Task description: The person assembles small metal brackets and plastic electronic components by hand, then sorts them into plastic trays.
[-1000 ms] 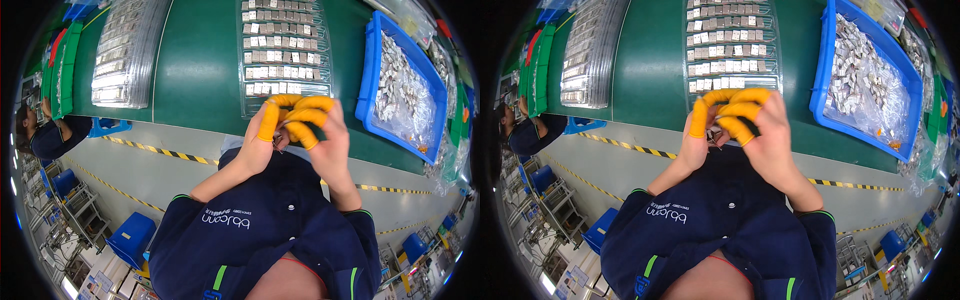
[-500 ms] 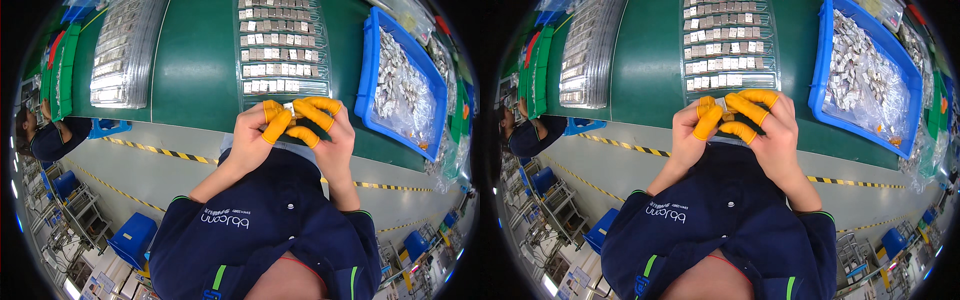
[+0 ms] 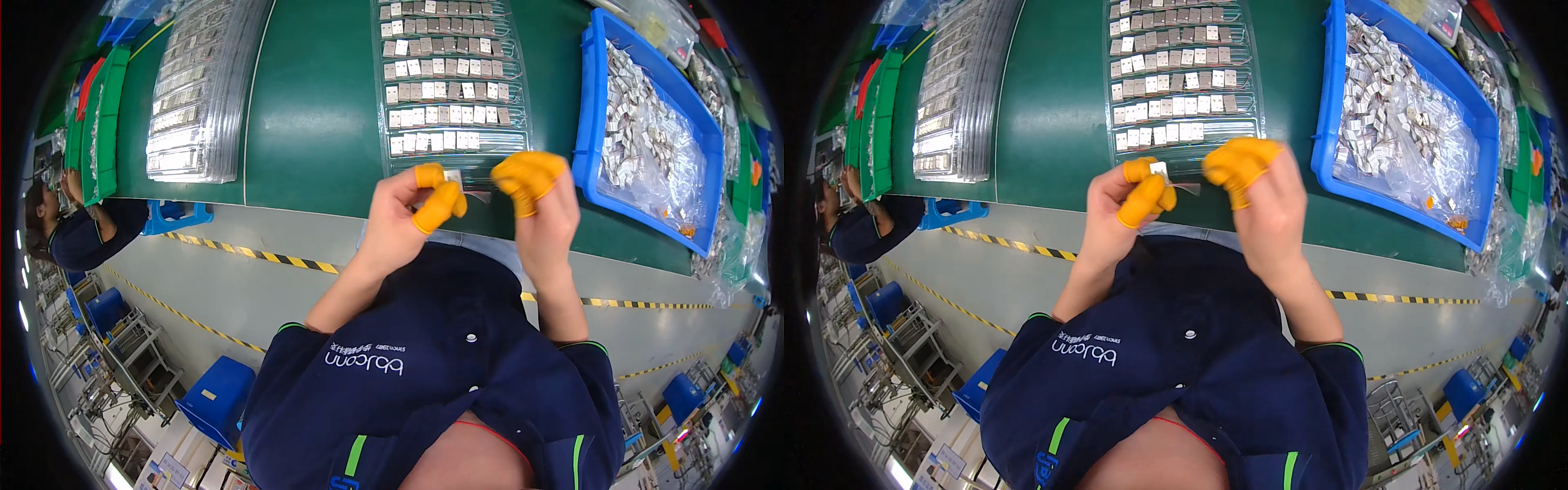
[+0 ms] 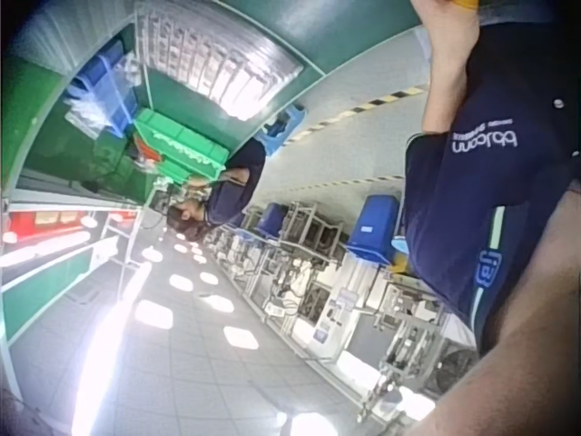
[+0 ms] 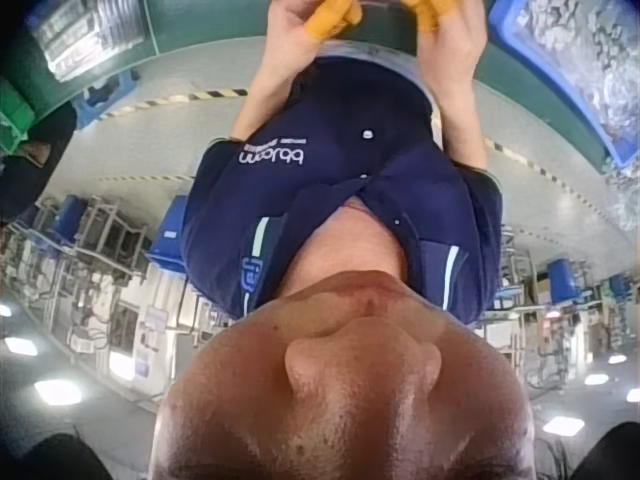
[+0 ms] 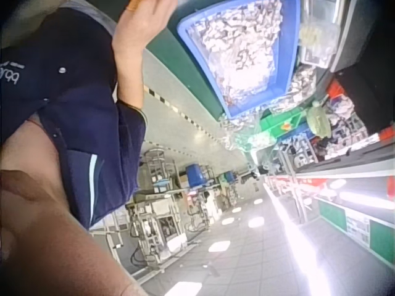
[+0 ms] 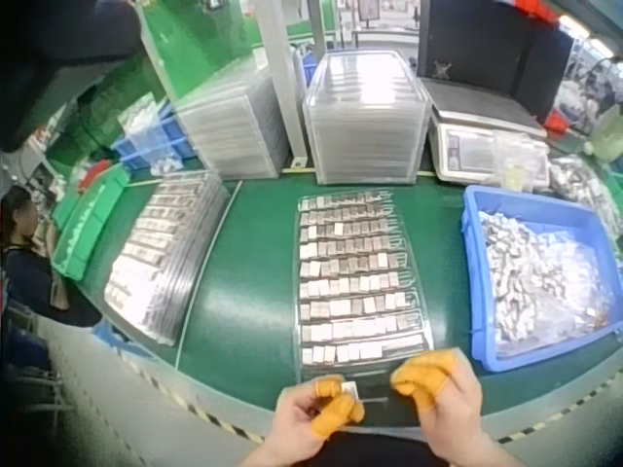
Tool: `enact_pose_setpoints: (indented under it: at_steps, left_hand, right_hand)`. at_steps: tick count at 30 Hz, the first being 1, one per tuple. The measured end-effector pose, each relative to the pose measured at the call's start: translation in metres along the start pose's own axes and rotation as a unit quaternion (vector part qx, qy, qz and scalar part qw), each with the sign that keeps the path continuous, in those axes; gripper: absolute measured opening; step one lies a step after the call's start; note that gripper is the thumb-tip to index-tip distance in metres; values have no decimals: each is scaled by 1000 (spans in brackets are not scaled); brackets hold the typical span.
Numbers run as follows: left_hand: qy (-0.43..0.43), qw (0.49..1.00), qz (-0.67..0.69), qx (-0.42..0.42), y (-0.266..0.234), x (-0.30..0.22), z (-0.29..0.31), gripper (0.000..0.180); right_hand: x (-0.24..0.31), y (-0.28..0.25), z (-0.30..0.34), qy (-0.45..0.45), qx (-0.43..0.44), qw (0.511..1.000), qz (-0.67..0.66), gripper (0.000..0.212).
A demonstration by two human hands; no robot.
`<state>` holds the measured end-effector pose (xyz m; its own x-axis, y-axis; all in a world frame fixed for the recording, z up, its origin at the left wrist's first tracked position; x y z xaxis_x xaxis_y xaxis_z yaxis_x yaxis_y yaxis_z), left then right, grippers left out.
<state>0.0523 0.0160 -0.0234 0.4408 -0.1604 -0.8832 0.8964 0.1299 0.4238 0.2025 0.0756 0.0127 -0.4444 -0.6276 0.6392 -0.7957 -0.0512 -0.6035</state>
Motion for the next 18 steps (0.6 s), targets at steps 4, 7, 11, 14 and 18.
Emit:
enact_pose_setpoints:
  at_steps: [4, 7, 11, 14, 18]
  left_hand:
    - [-11, 999, 8, -30, -5, -3, -4, 15]
    - [-17, 999, 28, -9, -1, 3, -4, 15]
    - [-67, 994, 84, 35, 5, 5, -4, 15]
    - [-121, 986, 110, 21, 6, 8, -5, 16]
    - [-98, 988, 112, 27, 8, 9, -8, 16]
  right_hand:
    - [-1, -7, -2, 67, -26, 995, -64, 22]
    - [15, 2, -3, -31, 0, 999, -45, 30]
    - [10, 7, 5, -64, -34, 997, 2, 27]
    - [10, 6, 4, -58, -41, 997, 7, 26]
    - [8, 6, 0, -75, -27, 997, -5, 25]
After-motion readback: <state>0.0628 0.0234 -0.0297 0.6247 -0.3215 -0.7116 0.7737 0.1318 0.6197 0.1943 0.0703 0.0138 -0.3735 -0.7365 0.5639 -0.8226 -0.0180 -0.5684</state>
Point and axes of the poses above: each hand's wrist, its own z-axis away from the middle knuckle, its own y-axis out of the palm, x = y × z, the point moved 4 cm from there along -z, towards the middle knuckle, and after that the axes turned 1 degree about z, right-handed, at the moved point
